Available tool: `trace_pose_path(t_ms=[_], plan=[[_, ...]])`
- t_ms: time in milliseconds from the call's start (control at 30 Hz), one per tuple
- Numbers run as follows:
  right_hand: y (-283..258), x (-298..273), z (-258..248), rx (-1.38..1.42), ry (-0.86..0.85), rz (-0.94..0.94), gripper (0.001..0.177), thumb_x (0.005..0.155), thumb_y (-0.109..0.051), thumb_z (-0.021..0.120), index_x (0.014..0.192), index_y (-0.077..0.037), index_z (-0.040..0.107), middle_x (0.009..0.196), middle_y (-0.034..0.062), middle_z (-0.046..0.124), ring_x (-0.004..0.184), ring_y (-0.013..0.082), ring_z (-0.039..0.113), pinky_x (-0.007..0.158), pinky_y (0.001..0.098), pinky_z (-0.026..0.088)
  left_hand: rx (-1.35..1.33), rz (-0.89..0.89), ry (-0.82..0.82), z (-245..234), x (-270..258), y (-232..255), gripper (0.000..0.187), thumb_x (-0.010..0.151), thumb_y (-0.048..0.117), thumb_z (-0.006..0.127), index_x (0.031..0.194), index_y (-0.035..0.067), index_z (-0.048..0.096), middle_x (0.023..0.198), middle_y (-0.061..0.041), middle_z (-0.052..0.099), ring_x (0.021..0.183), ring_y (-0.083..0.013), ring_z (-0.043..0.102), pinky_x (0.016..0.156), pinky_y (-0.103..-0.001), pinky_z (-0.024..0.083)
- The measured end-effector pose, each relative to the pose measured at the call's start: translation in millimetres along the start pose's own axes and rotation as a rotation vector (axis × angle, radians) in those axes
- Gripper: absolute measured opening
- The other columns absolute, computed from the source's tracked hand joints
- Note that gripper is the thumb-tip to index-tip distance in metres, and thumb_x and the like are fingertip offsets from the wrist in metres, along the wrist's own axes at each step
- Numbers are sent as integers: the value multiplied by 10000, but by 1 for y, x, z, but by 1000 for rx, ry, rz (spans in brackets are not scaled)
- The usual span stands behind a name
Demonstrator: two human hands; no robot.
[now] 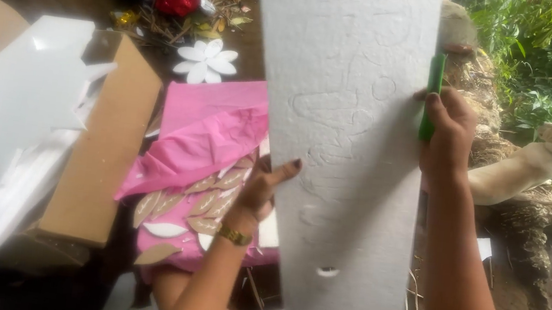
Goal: The person uses a green craft knife to carve the word 'Birthday' into a white foam board resting on their lap. They hold the board with the left hand and carefully cut along the letter outlines with the right hand, occasionally repositioning the board.
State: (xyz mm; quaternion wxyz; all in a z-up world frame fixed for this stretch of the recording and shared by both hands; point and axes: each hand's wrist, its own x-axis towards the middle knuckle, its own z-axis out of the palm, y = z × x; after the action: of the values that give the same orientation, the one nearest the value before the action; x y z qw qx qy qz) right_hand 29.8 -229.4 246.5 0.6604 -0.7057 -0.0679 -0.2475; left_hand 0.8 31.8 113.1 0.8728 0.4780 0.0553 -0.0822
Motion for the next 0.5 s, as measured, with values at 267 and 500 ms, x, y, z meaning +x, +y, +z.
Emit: trace_pose_path(t_ms=[267,500], plan=[[1,-15,11,-110,-178,-25,146,941,-194,604,916,-71,678,918,50,499,877,139,418,818,263,332,-41,-20,83,44,-82,43,355,764,218,789,1026,42,625,848,-131,681,753,-246,682,724,-416,596],[3,-25,22,-95,-205,-13,147,918,-176,595,875,-65,682,899,69,513,876,153,408,822,303,326,-10,85,195,26,-88,6,317,800,232,771,990,38,608,835,-102,655,821,-198,639,841,-428,552]])
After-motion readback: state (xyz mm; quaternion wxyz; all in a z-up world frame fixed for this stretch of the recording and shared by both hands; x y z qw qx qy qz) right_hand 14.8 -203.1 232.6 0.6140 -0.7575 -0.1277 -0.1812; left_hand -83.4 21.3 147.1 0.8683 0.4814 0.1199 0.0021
